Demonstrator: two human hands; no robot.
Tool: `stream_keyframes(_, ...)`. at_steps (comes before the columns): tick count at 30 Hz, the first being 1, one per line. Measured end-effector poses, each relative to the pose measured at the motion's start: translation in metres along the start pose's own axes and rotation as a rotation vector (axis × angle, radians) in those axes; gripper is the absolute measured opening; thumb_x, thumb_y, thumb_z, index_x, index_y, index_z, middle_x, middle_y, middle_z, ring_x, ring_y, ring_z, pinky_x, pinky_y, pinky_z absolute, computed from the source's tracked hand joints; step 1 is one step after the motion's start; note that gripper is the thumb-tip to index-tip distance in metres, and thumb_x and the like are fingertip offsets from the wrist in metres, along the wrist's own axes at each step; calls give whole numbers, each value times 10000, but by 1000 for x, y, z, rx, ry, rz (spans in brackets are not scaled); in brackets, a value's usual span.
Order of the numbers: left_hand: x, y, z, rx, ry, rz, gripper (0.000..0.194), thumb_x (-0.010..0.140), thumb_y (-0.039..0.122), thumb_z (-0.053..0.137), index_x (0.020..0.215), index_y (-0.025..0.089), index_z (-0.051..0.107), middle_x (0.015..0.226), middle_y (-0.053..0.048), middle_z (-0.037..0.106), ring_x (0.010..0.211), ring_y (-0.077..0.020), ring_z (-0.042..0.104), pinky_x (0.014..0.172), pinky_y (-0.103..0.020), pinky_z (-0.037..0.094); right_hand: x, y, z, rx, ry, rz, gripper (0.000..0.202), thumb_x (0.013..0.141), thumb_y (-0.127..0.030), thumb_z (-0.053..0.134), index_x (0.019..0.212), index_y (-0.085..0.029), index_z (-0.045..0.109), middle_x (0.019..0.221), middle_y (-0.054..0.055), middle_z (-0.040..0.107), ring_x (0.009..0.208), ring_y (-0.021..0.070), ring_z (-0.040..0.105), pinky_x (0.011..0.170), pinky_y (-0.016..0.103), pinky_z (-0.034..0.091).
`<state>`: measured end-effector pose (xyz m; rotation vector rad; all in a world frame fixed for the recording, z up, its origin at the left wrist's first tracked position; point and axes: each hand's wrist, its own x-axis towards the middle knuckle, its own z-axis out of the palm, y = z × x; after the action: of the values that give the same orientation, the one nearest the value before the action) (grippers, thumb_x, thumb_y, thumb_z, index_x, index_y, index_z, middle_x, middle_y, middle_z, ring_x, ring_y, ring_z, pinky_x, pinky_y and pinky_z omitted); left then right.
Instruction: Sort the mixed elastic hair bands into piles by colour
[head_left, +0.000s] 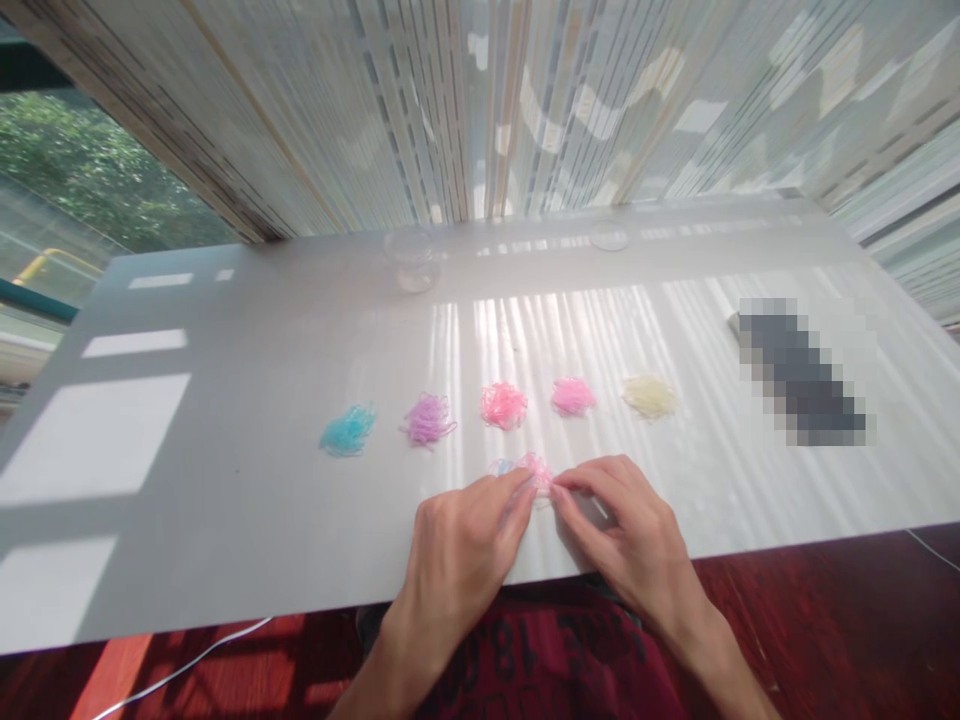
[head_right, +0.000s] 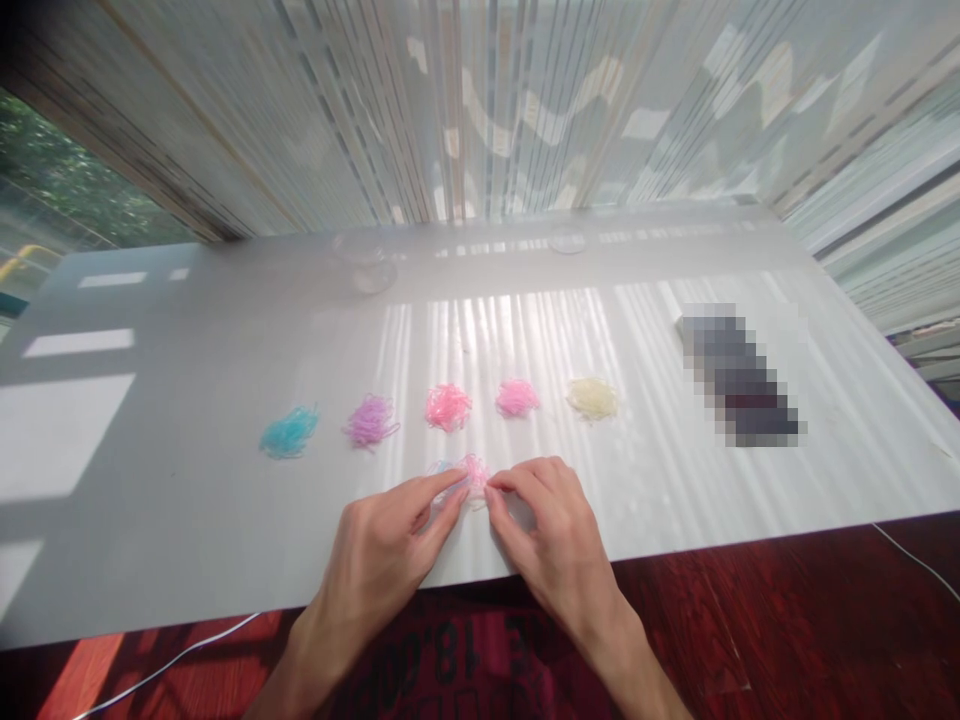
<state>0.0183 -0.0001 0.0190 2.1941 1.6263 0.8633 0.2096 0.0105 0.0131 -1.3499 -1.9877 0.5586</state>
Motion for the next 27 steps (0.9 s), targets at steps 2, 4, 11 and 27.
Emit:
stream_keyframes(2,6,2,0,-4,-32,-2,201,1034,258,560,1101,231,747,875,-20,822,678,-154,761,596,-221,534,-1,0,-1,-5,3,6,55,977,-209,639,1024,-231,658,887,44,675,838,219,620,735,365,524)
stream_keyframes(4,11,6,0,3,-80,-11,195,1028,249,558,1083,240,744,868,-12,818,694,-158,762,586,-222,513,-2,1,-2,-20,-8,9,100,979,-215,640,1077,-221,655,917,53,673,864,226,618,755,374,529)
stream_keyframes(11,25,10,-1,13,-235,-47,200,1013,221,552,935,252,734,773,26,775,650,-159,728,552,-252,431,-1,1,-3,-13,-18,15,63,996,-184,611,1024,-215,658,885,45,668,841,218,614,746,368,523)
stream_keyframes(27,22,4,-12,-56,-69,19,187,1004,237,579,969,204,760,757,15,790,518,-107,649,521,-224,422,3,0,-5,66,25,38,72,979,-185,654,1039,-215,681,902,41,689,858,203,634,766,331,531)
